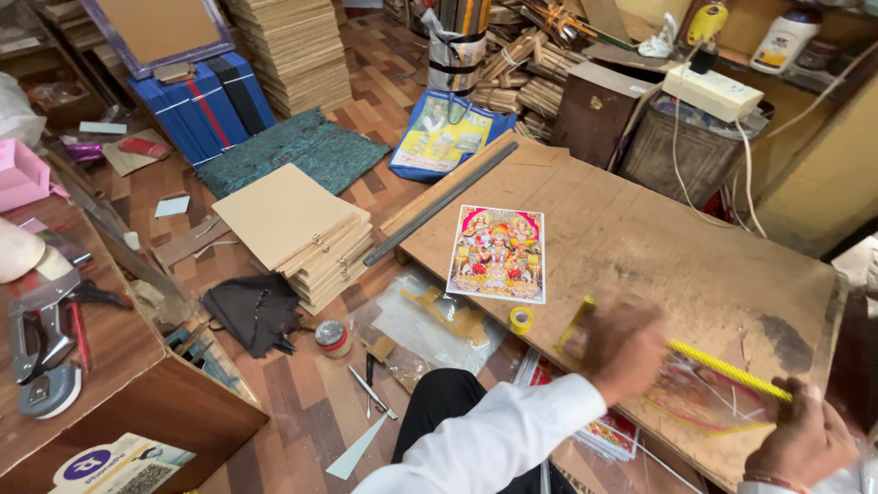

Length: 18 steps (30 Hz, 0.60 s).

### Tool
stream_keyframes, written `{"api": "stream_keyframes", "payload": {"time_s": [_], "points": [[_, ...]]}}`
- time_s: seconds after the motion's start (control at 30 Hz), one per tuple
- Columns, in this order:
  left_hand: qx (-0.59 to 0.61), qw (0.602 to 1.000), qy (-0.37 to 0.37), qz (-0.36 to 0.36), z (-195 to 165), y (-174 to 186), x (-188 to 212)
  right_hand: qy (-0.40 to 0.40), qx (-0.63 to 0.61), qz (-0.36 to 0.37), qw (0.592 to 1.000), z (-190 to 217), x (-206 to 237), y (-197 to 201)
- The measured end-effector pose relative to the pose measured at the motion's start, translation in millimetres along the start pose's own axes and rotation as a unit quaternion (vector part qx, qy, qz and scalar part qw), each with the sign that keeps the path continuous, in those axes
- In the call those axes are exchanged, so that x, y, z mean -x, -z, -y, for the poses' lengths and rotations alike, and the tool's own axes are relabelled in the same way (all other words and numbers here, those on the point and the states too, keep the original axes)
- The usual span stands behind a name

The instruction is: The person sits on the floor and assembles printed pictures by cutting cardboard, applying yellow tape to the edges, and attaching the prints to the cardboard backing. They use scissors to trim excess tape and cardboard, then place the finished items on a nearby stool.

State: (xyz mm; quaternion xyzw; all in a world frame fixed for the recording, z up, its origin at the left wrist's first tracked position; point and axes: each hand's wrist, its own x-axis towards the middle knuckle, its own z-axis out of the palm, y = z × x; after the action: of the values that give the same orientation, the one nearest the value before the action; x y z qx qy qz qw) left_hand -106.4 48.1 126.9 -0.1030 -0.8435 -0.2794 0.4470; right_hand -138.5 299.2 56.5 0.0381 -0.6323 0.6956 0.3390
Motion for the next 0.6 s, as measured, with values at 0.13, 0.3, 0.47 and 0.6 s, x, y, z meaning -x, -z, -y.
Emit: {"api": "stream_keyframes", "payload": {"time_s": [0.13, 0.3, 0.47, 0.6], "points": [[0.174, 0.96, -0.027, 0.216, -64, -57, -12, -0.004, -0.019, -0.005, 1.0, -16, -7, 8], [0.119, 0.938, 0.024, 0.325, -113, -121, -25, -0.023, -0.052, -0.024, 0.998, -33, -11, 23], [0.122, 0.94, -0.023, 0.318, -103, -120, -23, -0.018, 0.067, -0.011, 0.998, -19, -11, 24], [0.122, 0.92, -0.021, 0.372, -62, -88, -34, -0.032, 0.037, 0.034, 0.998, 6, -12, 19]]}}
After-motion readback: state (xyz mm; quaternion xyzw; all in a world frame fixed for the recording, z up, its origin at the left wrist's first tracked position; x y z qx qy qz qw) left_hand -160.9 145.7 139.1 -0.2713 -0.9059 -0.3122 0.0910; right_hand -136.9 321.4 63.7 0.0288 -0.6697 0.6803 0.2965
